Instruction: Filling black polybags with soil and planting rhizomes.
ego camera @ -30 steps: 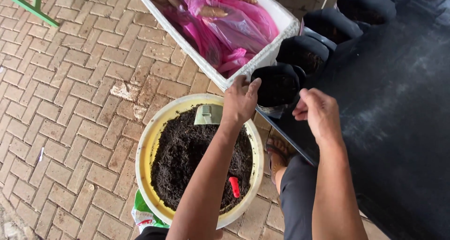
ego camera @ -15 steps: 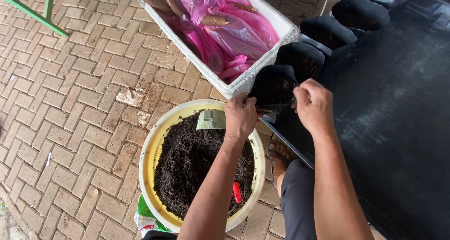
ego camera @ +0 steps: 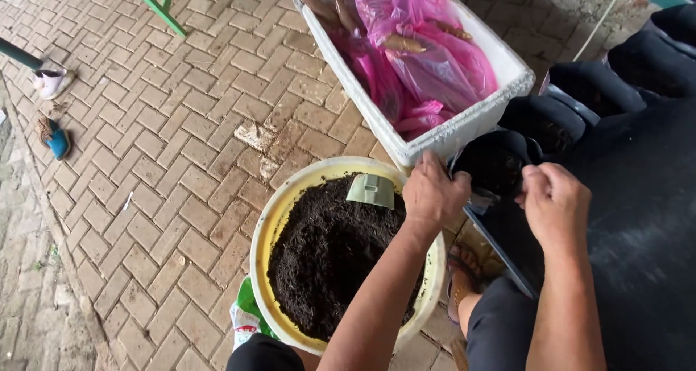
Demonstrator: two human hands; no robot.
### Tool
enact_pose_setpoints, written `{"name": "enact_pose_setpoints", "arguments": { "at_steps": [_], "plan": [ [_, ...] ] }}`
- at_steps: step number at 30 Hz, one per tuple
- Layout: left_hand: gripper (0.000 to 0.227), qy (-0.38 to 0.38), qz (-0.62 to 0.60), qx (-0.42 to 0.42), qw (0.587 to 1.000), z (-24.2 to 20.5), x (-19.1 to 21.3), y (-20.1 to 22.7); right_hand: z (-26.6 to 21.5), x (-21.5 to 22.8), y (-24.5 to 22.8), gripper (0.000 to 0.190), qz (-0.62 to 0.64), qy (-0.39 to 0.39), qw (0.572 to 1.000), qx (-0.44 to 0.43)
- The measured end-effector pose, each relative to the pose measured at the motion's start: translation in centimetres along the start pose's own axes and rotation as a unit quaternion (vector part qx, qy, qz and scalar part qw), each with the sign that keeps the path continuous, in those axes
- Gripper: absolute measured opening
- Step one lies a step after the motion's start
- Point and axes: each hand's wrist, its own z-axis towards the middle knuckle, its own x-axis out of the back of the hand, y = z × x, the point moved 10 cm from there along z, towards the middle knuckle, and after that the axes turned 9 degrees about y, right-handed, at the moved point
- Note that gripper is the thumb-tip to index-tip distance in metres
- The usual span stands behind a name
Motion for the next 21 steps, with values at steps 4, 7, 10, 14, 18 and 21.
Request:
{"name": "enact_pose_setpoints", "arguments": {
  "at_steps": [4,7,10,14,18,21],
  "plan": [
    [0.049,0.08,-0.008,-0.119,0.99,0.6,1.5,3.1,-1.1,2.2,-4.5,0.006,0.045,0.025,0.997,0.063],
    [0.044,0.082,-0.043,-0.125,0.988,2.1,2.1,4.4,-1.9,0.8,-7.3,0.034,-0.048,-0.027,0.979,0.194],
    [0.028,0.039,-0.038,-0.071,0.996,3.4,0.4,3.0,-1.8,0.1,-4.5,0.022,-0.048,-0.031,0.985,0.165],
    [0.02,0.062,-0.046,-0.039,0.996,3.6,0.3,1.8,-2.1,1.0,-5.1,0.018,-0.036,-0.005,0.986,0.162],
    [0.014,0.092,-0.058,-0.006,0.994,2.6,1.6,2.4,-1.9,1.1,-4.4,0.015,-0.063,-0.024,0.988,0.14],
    [0.01,0.114,-0.012,-0.044,0.992,3.6,2.4,3.1,-1.9,0.6,-3.9,0.015,-0.047,-0.03,0.989,0.138]
  ]
}}
